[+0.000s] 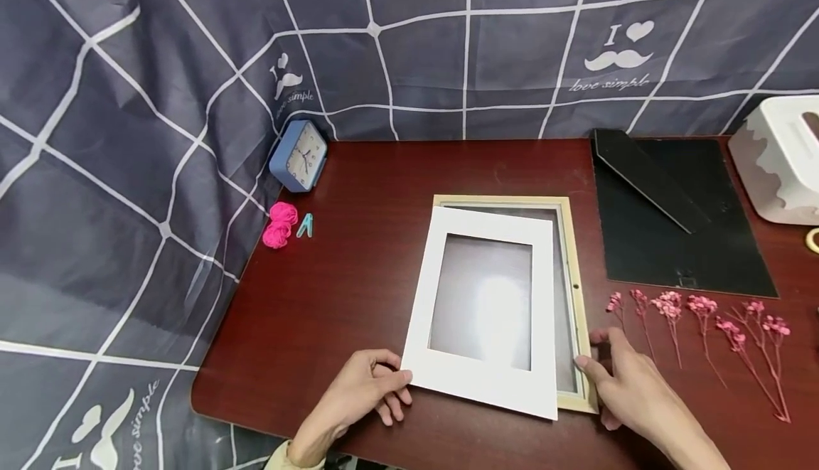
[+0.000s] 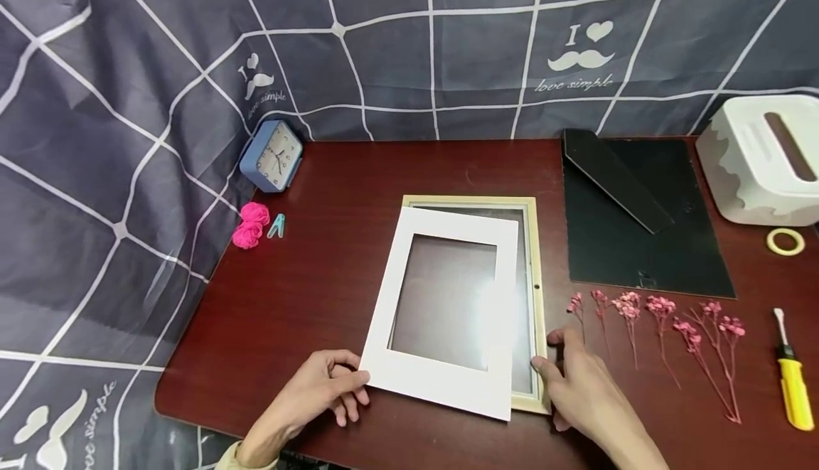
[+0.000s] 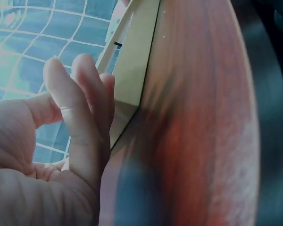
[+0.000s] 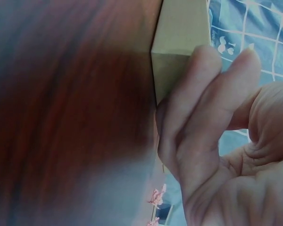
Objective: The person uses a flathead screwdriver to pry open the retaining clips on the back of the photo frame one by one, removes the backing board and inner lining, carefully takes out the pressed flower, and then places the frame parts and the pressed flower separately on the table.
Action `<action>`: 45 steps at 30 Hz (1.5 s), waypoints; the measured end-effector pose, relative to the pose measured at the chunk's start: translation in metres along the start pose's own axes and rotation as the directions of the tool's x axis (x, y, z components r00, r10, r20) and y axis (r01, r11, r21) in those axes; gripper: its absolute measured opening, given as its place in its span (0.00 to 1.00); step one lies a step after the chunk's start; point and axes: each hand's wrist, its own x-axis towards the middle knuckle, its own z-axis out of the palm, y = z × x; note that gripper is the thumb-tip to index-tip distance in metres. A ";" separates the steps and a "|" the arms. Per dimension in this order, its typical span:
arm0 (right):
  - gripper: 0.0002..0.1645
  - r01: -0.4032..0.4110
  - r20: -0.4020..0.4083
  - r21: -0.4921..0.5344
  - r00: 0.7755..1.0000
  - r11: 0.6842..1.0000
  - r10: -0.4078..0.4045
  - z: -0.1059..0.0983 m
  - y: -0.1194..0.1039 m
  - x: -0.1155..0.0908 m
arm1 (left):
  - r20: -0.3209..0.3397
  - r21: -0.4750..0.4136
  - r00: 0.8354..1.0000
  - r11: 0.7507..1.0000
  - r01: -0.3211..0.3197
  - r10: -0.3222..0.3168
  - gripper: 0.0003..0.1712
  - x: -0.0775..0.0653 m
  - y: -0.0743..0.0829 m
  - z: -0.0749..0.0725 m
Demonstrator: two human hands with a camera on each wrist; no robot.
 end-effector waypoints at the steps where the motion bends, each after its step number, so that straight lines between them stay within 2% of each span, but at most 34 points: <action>1: 0.31 -0.007 0.004 0.007 1.000 1.000 0.007 0.000 0.000 0.000 | -0.002 -0.011 1.000 1.000 -0.012 0.012 0.15 0.000 -0.001 0.000; 5: 0.31 -0.030 0.020 0.002 0.999 1.000 0.029 0.001 0.000 0.002 | -0.036 -0.023 0.996 0.996 -0.083 0.082 0.15 0.002 -0.003 0.000; 7: 0.31 -0.032 0.027 0.002 0.999 0.999 0.032 0.001 0.001 0.002 | -0.085 -0.002 0.988 0.992 -0.129 0.128 0.13 0.001 -0.002 -0.001; 9: 0.32 -0.033 0.031 0.004 0.999 0.999 0.032 0.001 0.001 0.002 | -0.159 0.012 0.973 0.986 -0.168 0.168 0.12 0.001 0.000 -0.005; 11: 0.32 -0.036 0.034 0.013 0.999 0.999 0.036 0.002 0.001 0.002 | -0.256 0.016 0.945 0.979 -0.205 0.203 0.12 0.002 0.003 -0.012; 13: 0.32 -0.039 0.032 0.015 0.999 0.999 0.038 0.002 0.001 0.002 | -0.355 0.006 0.908 0.971 -0.238 0.224 0.11 0.005 0.007 -0.021; 15: 0.31 -0.035 0.030 0.010 0.999 0.999 0.034 0.002 0.001 0.002 | -0.445 -0.026 0.867 0.965 -0.261 0.223 0.08 0.010 0.012 -0.034; 17: 0.31 -0.033 0.030 0.008 0.999 0.999 0.033 0.002 0.001 0.002 | -0.507 -0.050 0.834 0.958 -0.281 0.218 0.06 0.018 0.017 -0.049; 20: 0.32 -0.039 0.039 -0.001 0.998 0.999 0.039 0.001 0.001 0.003 | -0.563 -0.083 0.802 0.952 -0.293 0.198 0.05 0.034 0.024 -0.077; 22: 0.32 -0.053 0.049 0.001 0.997 0.999 0.053 0.000 0.001 0.004 | -0.584 -0.093 0.791 0.952 -0.290 0.184 0.04 0.046 0.028 -0.096; 26: 0.32 -0.077 0.064 0.004 0.995 0.997 0.076 0.001 0.002 0.004 | -0.602 -0.079 0.782 0.963 -0.257 0.160 0.08 0.069 0.037 -0.129; 32: 0.32 -0.088 0.075 0.022 0.993 0.996 0.087 0.003 0.001 0.003 | -0.593 -0.054 0.796 0.981 -0.187 0.119 0.10 0.086 0.049 -0.163; 38: 0.29 -0.108 0.079 0.027 0.991 0.994 0.106 0.005 -0.001 0.002 | -0.579 -0.033 0.812 0.993 -0.112 0.072 0.12 0.095 0.053 -0.181; 45: 0.29 -0.108 0.075 0.018 0.991 0.994 0.107 0.004 -0.002 0.003 | -0.578 0.001 0.816 1.000 -0.030 0.026 0.20 0.101 0.055 -0.192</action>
